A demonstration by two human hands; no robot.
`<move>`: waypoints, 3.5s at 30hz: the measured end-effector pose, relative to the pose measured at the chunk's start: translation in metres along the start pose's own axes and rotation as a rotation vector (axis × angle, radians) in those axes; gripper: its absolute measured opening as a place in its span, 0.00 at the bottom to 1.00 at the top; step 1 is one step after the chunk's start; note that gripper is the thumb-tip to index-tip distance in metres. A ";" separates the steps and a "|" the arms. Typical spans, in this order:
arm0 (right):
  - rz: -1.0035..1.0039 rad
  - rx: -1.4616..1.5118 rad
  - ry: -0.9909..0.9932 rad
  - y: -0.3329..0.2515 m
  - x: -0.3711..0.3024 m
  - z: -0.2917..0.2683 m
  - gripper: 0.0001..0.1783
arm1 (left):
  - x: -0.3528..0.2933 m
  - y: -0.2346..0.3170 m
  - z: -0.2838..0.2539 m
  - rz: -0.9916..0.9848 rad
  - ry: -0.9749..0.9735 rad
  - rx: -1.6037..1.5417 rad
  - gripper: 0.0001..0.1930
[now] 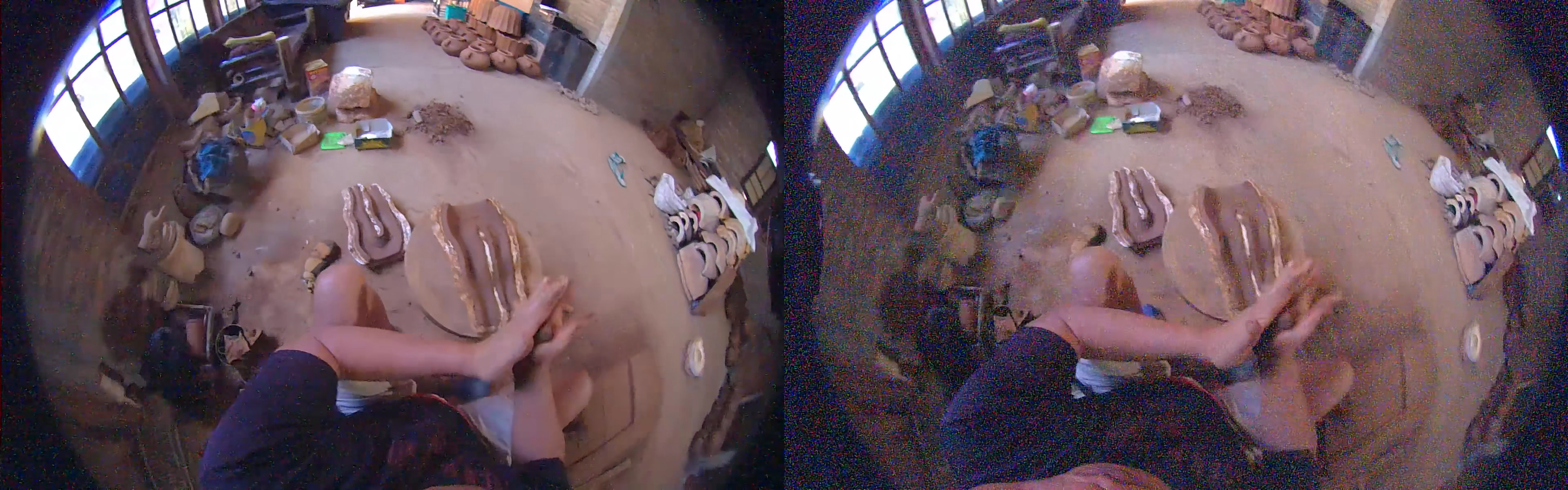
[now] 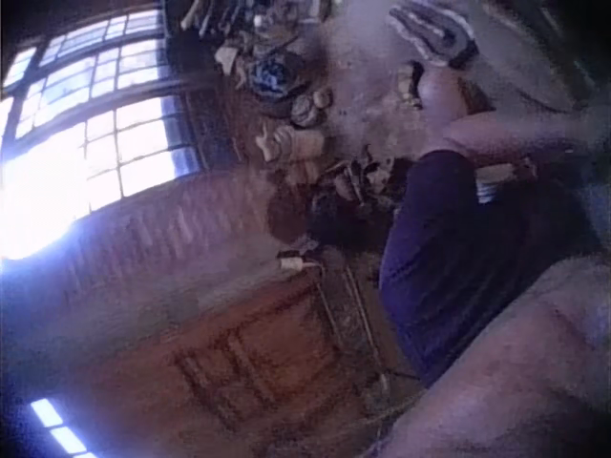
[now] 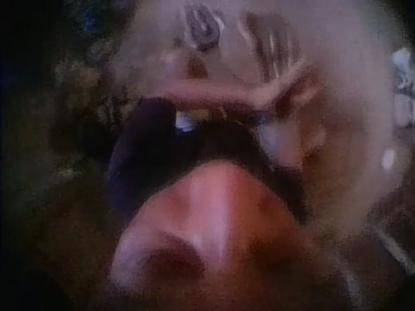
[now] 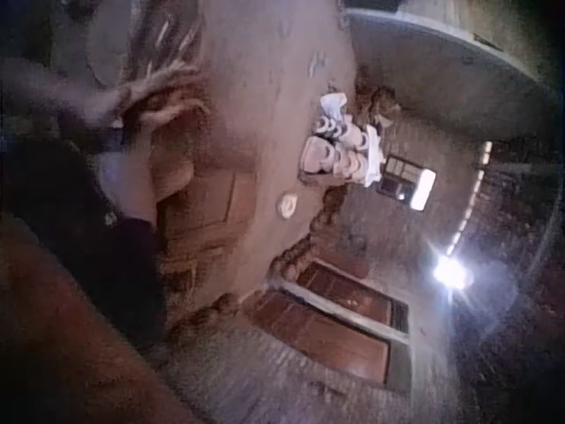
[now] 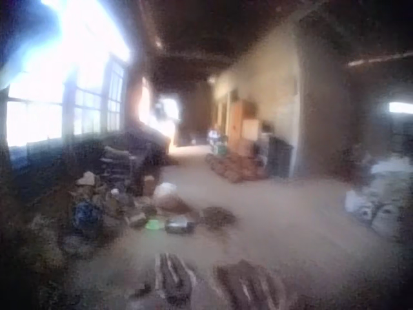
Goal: The person rolls clay by hand into strips, places them into a mold, and presses and smooths the clay along the mold's interior edges.
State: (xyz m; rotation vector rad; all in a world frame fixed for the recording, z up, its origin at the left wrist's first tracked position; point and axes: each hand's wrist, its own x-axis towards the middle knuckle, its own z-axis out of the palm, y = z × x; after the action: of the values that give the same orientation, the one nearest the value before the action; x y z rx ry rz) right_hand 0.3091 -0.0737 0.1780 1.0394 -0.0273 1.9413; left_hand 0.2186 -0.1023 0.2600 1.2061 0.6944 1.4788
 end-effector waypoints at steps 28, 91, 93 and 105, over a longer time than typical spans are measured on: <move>0.178 -1.521 0.591 0.055 0.012 -0.018 0.52 | 0.001 -0.029 -0.065 -0.049 0.050 0.014 0.39; 1.605 -2.596 -0.558 -0.116 0.219 -0.235 0.18 | 0.031 -0.140 -0.274 -0.054 0.684 0.986 0.24; 1.576 -2.636 -0.565 -0.121 0.214 -0.236 0.19 | 0.031 -0.141 -0.273 -0.007 0.685 0.966 0.24; 1.384 -2.814 0.325 -0.098 0.170 -0.227 0.19 | 0.021 -0.141 -0.266 -0.043 0.714 0.956 0.25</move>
State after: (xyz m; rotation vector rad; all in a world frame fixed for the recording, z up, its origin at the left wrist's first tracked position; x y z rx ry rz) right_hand 0.1916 0.1938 0.1098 -1.5175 -2.5898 0.7029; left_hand 0.0230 0.0020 0.0552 1.2851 2.0593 1.5746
